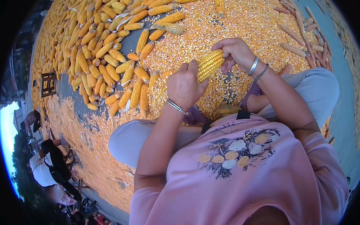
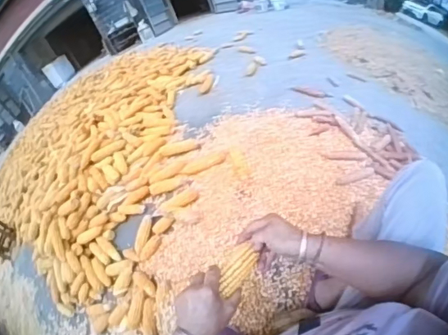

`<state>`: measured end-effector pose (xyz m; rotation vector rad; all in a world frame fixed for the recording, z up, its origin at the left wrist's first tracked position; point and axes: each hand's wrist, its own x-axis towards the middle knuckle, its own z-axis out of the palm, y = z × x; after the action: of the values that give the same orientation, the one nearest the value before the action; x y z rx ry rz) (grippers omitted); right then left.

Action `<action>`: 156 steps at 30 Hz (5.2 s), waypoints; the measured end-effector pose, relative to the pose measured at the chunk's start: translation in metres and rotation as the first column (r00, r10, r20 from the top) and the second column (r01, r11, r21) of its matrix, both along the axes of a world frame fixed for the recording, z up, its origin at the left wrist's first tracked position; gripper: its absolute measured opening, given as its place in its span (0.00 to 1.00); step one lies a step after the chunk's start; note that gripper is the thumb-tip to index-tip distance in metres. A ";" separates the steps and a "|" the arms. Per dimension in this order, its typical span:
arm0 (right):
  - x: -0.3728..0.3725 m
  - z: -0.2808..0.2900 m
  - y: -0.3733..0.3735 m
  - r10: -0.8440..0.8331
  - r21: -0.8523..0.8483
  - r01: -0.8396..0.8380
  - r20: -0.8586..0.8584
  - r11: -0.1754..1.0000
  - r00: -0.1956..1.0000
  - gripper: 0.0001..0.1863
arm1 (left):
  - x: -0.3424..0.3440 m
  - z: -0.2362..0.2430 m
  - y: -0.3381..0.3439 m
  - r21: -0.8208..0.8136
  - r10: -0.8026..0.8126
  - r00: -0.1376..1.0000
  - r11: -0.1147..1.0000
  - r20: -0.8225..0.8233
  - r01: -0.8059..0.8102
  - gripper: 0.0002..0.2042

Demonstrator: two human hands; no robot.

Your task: The person sits on the ground and removes corn kernels from cobs by hand, letting the kernels fall onto a large pile on the floor. The person repeatedly picks up new cobs, shucks them, and discards the bare cobs to the side.

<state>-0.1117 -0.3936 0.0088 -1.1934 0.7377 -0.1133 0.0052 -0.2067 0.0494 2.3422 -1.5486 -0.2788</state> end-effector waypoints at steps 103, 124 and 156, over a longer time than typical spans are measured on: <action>0.005 0.002 -0.008 -0.177 0.022 0.176 0.177 0.984 0.968 0.15 | 0.001 -0.001 -0.008 -0.127 0.155 0.849 0.960 -0.505 -0.251 0.18; -0.004 0.018 -0.030 0.268 -0.494 -0.143 0.192 0.858 0.944 0.23 | 0.008 0.023 -0.007 0.139 0.241 0.265 0.925 -0.934 -0.353 0.15; 0.001 -0.004 -0.024 0.149 -0.674 -0.057 0.079 0.736 0.986 0.12 | 0.012 0.017 -0.007 0.338 0.436 0.171 0.847 -0.883 -0.411 0.14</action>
<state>-0.1107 -0.4175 0.0048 -1.9025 0.5171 -0.3878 0.0168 -0.2135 0.0662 1.7814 -0.2324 -1.2643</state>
